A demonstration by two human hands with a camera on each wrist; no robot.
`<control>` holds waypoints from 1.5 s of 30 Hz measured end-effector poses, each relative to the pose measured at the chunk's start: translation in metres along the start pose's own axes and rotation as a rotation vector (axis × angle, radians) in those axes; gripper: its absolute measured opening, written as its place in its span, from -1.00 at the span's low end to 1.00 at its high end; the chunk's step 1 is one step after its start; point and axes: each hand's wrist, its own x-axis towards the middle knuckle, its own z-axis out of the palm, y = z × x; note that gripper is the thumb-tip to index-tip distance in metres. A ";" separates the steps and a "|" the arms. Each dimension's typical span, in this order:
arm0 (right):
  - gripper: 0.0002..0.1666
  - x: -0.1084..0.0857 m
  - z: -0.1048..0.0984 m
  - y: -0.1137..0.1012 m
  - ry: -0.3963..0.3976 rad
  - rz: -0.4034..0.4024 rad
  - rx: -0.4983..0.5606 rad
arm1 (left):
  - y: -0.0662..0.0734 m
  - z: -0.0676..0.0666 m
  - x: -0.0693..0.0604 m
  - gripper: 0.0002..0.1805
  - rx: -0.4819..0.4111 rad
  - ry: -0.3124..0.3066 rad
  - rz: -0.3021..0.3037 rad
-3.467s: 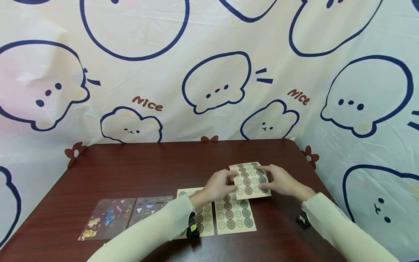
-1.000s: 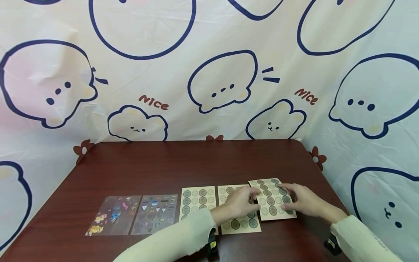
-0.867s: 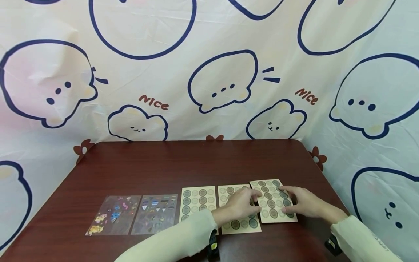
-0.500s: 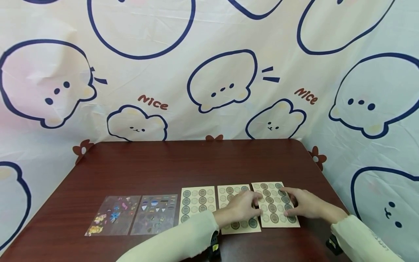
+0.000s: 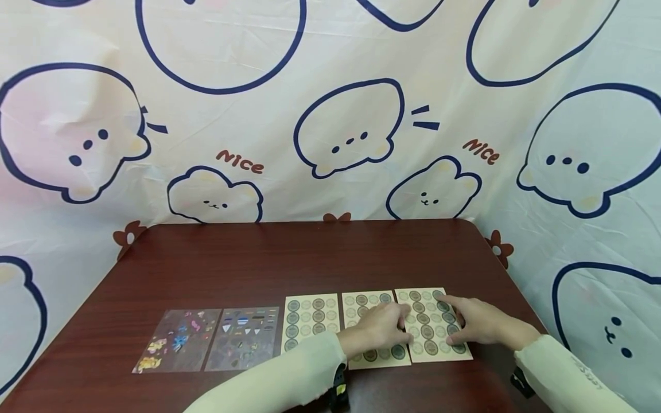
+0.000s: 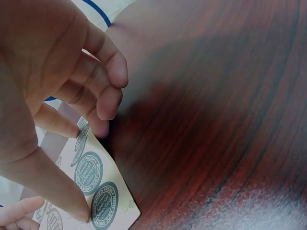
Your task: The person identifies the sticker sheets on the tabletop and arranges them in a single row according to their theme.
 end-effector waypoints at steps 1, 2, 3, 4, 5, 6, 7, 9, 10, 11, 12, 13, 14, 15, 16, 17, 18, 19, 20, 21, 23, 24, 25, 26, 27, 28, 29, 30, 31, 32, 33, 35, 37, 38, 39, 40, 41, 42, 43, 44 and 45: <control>0.15 0.000 0.000 0.000 -0.002 0.006 -0.002 | 0.000 0.000 0.000 -0.69 0.009 -0.003 -0.002; 0.14 0.001 0.000 0.000 -0.004 0.009 -0.004 | 0.000 0.000 0.000 -0.68 0.018 -0.005 -0.003; 0.14 0.001 0.000 0.000 -0.004 0.012 -0.006 | 0.000 0.001 0.000 -0.67 0.029 -0.006 -0.003; 0.14 0.001 0.000 0.000 -0.006 0.013 -0.008 | 0.000 0.001 0.000 -0.65 0.041 -0.007 -0.002; 0.14 0.001 0.000 0.000 -0.006 0.013 -0.013 | 0.000 0.002 0.000 -0.63 0.051 -0.008 -0.001; 0.14 0.001 0.000 0.000 -0.007 0.011 -0.017 | 0.000 0.002 0.001 -0.61 0.063 -0.009 0.001; 0.14 0.002 0.001 0.000 -0.007 0.010 -0.022 | -0.001 0.003 0.001 -0.60 0.075 -0.011 0.004; 0.15 0.002 0.001 0.000 -0.007 0.009 -0.031 | -0.001 0.004 0.002 -0.60 0.093 -0.011 0.009; 0.15 0.002 0.001 0.000 -0.007 0.010 -0.035 | -0.001 0.005 0.002 -0.61 0.097 -0.012 0.012; 0.15 0.002 0.001 0.001 -0.008 0.013 -0.037 | -0.001 0.005 0.003 -0.62 0.102 -0.011 0.015; 0.15 0.002 0.001 0.001 -0.008 0.017 -0.038 | -0.001 0.006 0.003 -0.63 0.108 -0.010 0.018; 0.16 0.002 0.001 0.001 -0.007 0.023 -0.037 | -0.001 0.007 0.004 -0.63 0.114 -0.008 0.020; 0.16 0.002 0.002 0.001 -0.007 0.027 -0.037 | -0.001 0.007 0.004 -0.63 0.117 -0.007 0.023; 0.16 0.002 0.002 0.001 -0.006 0.032 -0.033 | -0.001 0.008 0.004 -0.63 0.120 -0.006 0.026; 0.16 0.002 0.002 0.002 -0.005 0.029 -0.032 | -0.001 0.008 0.004 -0.62 0.122 -0.007 0.027; 0.16 0.002 0.003 0.003 -0.003 0.023 -0.029 | -0.001 0.008 0.005 -0.62 0.126 -0.006 0.029; 0.16 0.002 0.003 0.004 0.000 0.017 -0.026 | -0.001 0.008 0.005 -0.61 0.128 -0.007 0.031; 0.17 0.003 0.003 0.005 0.002 0.008 -0.022 | -0.002 0.008 0.004 -0.61 0.127 -0.007 0.032; 0.17 0.003 0.004 0.007 0.004 -0.002 -0.020 | -0.002 0.008 0.004 -0.60 0.123 -0.007 0.033; 0.17 0.003 0.004 0.008 0.006 -0.012 -0.017 | -0.002 0.007 0.004 -0.60 0.120 -0.007 0.033; 0.18 0.004 0.005 0.011 0.009 -0.028 -0.016 | -0.003 0.007 0.004 -0.60 0.113 -0.005 0.037; 0.18 0.004 0.005 0.012 0.009 -0.033 -0.013 | -0.003 0.007 0.004 -0.60 0.110 -0.005 0.040; 0.18 0.004 0.005 0.013 0.010 -0.039 -0.012 | -0.003 0.007 0.003 -0.59 0.107 -0.004 0.039; 0.19 0.004 0.005 0.014 0.010 -0.043 -0.010 | -0.003 0.007 0.003 -0.59 0.105 -0.001 0.040; 0.19 0.004 0.005 0.014 0.009 -0.047 -0.008 | -0.003 0.007 0.004 -0.59 0.108 0.001 0.041; 0.19 0.004 0.005 0.014 0.009 -0.050 -0.004 | -0.003 0.007 0.004 -0.58 0.110 0.001 0.042; 0.19 0.004 0.005 0.015 0.008 -0.053 0.001 | -0.003 0.007 0.004 -0.58 0.113 0.002 0.043; 0.19 0.004 0.004 0.015 0.008 -0.055 0.005 | -0.003 0.007 0.004 -0.58 0.114 0.002 0.043; 0.19 0.004 0.004 0.015 0.008 -0.056 0.008 | -0.003 0.007 0.004 -0.57 0.116 0.004 0.043; 0.19 0.004 0.004 0.014 0.007 -0.056 0.011 | -0.003 0.007 0.004 -0.57 0.118 0.004 0.044; 0.19 0.003 0.004 0.014 0.006 -0.056 0.014 | -0.003 0.007 0.004 -0.57 0.119 0.003 0.044; 0.19 0.003 0.004 0.013 0.004 -0.053 0.017 | -0.003 0.007 0.003 -0.58 0.118 0.001 0.046; 0.19 0.003 0.004 0.012 0.001 -0.049 0.018 | -0.003 0.008 0.003 -0.58 0.115 0.001 0.047; 0.19 0.003 0.004 0.012 0.000 -0.047 0.018 | -0.003 0.008 0.003 -0.58 0.111 0.001 0.047; 0.18 0.002 0.004 0.012 0.000 -0.048 0.017 | -0.003 0.008 0.003 -0.58 0.108 0.001 0.047; 0.18 0.002 0.004 0.011 0.002 -0.049 0.015 | -0.004 0.008 0.003 -0.58 0.105 0.002 0.048; 0.18 0.002 0.004 0.011 0.004 -0.050 0.012 | -0.004 0.009 0.003 -0.58 0.102 0.003 0.048; 0.18 0.002 0.004 0.011 0.006 -0.054 0.010 | -0.004 0.009 0.003 -0.58 0.099 0.004 0.049; 0.18 0.002 0.004 0.012 0.008 -0.056 0.009 | -0.004 0.009 0.003 -0.58 0.097 0.006 0.049; 0.18 0.002 0.004 0.012 0.010 -0.057 0.009 | -0.004 0.009 0.003 -0.58 0.094 0.007 0.048; 0.17 0.002 0.004 0.012 0.012 -0.059 0.008 | -0.004 0.009 0.003 -0.58 0.093 0.008 0.048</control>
